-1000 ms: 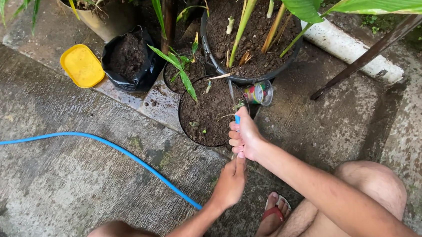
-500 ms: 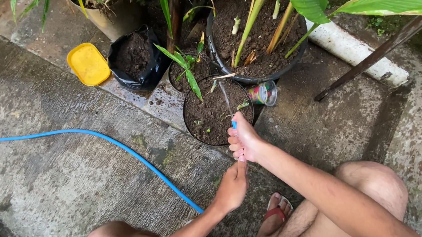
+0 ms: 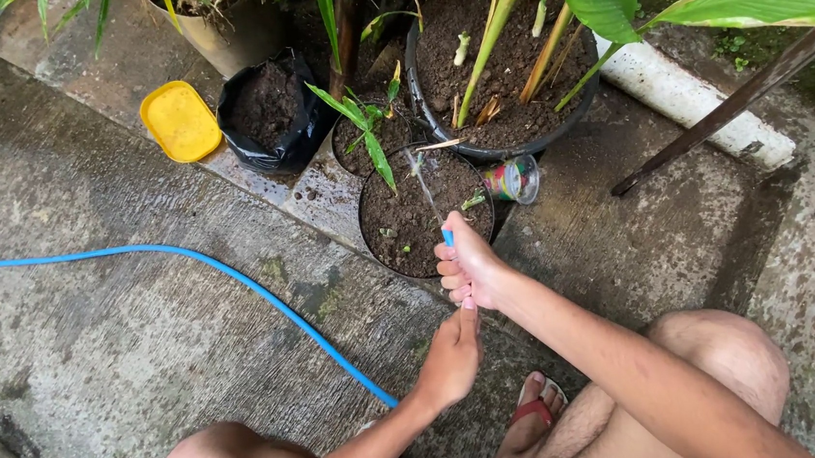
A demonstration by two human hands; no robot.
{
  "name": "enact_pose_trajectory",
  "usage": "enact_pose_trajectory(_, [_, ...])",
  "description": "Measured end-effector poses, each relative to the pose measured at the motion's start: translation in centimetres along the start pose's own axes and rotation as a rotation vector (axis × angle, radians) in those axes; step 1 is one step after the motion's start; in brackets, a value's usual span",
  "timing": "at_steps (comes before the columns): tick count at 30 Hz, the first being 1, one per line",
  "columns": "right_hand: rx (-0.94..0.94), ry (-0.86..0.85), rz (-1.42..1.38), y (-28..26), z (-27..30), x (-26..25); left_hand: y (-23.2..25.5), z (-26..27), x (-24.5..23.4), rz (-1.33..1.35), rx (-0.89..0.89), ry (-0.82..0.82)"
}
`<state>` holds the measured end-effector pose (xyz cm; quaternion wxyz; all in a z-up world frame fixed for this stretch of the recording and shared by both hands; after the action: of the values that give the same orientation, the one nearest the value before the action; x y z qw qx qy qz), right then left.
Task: Water several potted plants outdoors using a hose.
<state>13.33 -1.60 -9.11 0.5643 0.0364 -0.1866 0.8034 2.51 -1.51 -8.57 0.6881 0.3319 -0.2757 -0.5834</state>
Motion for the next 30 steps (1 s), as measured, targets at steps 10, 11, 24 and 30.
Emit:
enact_pose_trajectory(10, [0.009,-0.057,0.093,0.2,0.2,0.9,-0.3,0.1,0.2,0.008,0.078,0.018])
enact_pose_trajectory(11, [0.010,-0.058,0.093,0.3,0.1,0.9,-0.5,0.0,0.3,0.008,0.077,0.019])
enact_pose_trajectory(24, [0.000,-0.063,0.112,0.1,0.6,1.2,-0.6,0.1,0.4,0.015,0.054,0.009])
enact_pose_trajectory(30, [0.070,-0.158,0.159,0.7,0.5,2.1,-1.7,-0.2,1.2,0.129,0.136,0.041])
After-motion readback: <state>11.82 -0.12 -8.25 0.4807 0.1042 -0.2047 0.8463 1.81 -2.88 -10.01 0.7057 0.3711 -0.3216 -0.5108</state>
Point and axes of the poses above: each hand's wrist, its own z-axis away from the middle knuckle, its own x-axis out of the palm, y = z × x, the point moved 8 cm from there along -z, towards the middle knuckle, and after that the axes turned 3 degrees about -z, right-handed, at the moved point
